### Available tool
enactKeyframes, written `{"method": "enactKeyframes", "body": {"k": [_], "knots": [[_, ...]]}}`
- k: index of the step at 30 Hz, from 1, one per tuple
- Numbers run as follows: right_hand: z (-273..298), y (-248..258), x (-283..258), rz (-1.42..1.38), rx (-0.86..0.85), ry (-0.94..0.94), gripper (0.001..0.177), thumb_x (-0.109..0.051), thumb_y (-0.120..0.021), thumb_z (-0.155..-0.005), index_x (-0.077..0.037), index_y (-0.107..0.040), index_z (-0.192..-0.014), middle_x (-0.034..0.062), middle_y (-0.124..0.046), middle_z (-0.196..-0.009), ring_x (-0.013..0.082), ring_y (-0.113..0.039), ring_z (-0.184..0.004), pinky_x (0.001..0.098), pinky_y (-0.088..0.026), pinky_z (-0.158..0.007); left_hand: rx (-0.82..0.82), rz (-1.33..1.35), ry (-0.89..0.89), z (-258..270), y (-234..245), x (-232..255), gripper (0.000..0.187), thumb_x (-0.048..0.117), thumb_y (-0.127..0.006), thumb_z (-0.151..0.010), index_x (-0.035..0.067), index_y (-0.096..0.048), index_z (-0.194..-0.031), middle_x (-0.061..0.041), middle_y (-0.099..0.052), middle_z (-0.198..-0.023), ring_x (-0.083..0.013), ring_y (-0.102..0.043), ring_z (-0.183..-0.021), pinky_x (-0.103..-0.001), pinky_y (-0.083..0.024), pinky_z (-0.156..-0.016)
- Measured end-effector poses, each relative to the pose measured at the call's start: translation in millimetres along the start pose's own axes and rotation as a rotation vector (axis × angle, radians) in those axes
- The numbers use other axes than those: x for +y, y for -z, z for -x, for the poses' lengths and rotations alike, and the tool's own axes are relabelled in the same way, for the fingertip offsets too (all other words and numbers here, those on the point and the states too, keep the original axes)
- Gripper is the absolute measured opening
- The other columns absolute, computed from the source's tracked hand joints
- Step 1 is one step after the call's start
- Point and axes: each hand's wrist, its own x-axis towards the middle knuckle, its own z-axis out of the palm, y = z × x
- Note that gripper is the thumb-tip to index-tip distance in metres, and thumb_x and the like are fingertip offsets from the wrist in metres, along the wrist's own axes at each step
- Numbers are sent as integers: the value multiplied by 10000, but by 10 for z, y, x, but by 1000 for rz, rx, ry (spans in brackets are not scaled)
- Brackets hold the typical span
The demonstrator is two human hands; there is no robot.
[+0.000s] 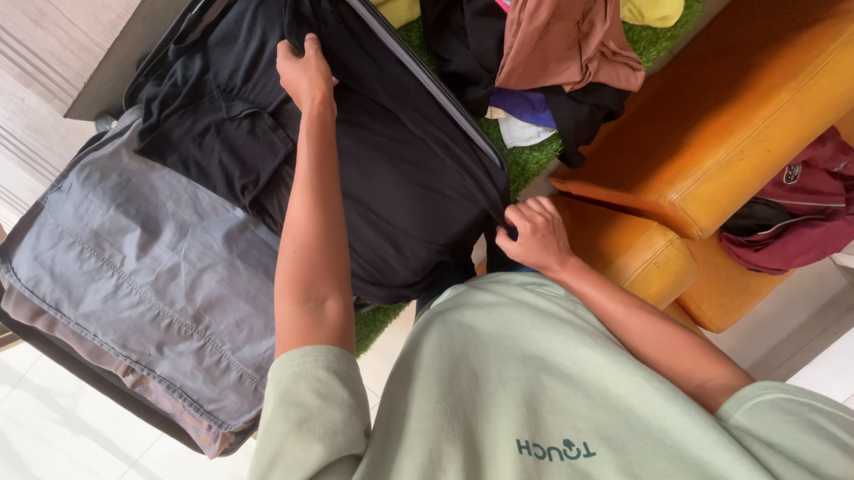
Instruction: The person packs a suitcase by flattening a black shirt, spreading out and folding a white t-shirt into a rectangle, and then placing another black garment into the bag.
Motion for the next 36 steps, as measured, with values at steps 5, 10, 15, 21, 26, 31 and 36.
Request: {"method": "enactKeyframes", "body": {"k": [5,10,15,21,26,31,36], "knots": [[-40,-37,-76,-40,26,63,234,-266,-800,-780,-90,-646,-783,77,-684,-825,277,-636,-865,403,-473,-884,-4,-13,-34,20,43,77,347,313,-704,-900,18,-573,-1030,-86,-673,-923,-168,-673,-706,-317,-606,-499],[-135,-74,-139,-94,89,-67,255,-226,-806,-850,-45,-630,-820,78,-671,-818,272,-638,-839,412,-463,-852,-83,-15,-50,-62,40,89,371,329,-737,-916,3,-590,-1015,-72,-663,-905,-140,-657,-694,-295,-606,-509],[-165,-11,-92,-97,126,-35,148,-96,-735,-861,-69,-618,-774,48,-650,-778,250,-624,-816,398,-471,-888,-138,148,-152,-37,72,269,245,287,-666,-952,47,-645,-994,-24,-687,-836,-99,-651,-635,-265,-570,-481],[-216,220,-180,-141,122,23,167,-178,-767,-801,-65,-646,-778,35,-632,-737,236,-609,-792,404,-457,-880,-171,286,-313,-85,118,397,234,228,-666,-1019,51,-553,-916,-6,-546,-705,-102,-528,-557,-264,-515,-461],[-262,29,-226,-119,49,-65,256,-260,-826,-803,-62,-667,-766,30,-636,-715,239,-593,-764,419,-444,-870,-146,195,-162,1,154,280,267,233,-684,-1013,56,-522,-895,49,-534,-735,-58,-561,-581,-264,-559,-465],[-165,13,-159,-154,127,-109,222,-131,-742,-891,-61,-619,-721,32,-620,-721,240,-583,-790,394,-443,-886,-172,192,-178,17,175,254,237,229,-659,-1015,69,-542,-885,27,-543,-687,-68,-553,-549,-258,-587,-482],[-115,318,-235,-145,261,64,128,-90,-715,-813,-61,-619,-734,54,-581,-704,251,-579,-795,428,-440,-919,-234,317,-312,-44,291,229,194,213,-636,-1044,77,-564,-926,17,-569,-715,-69,-530,-564,-260,-531,-477]]}}
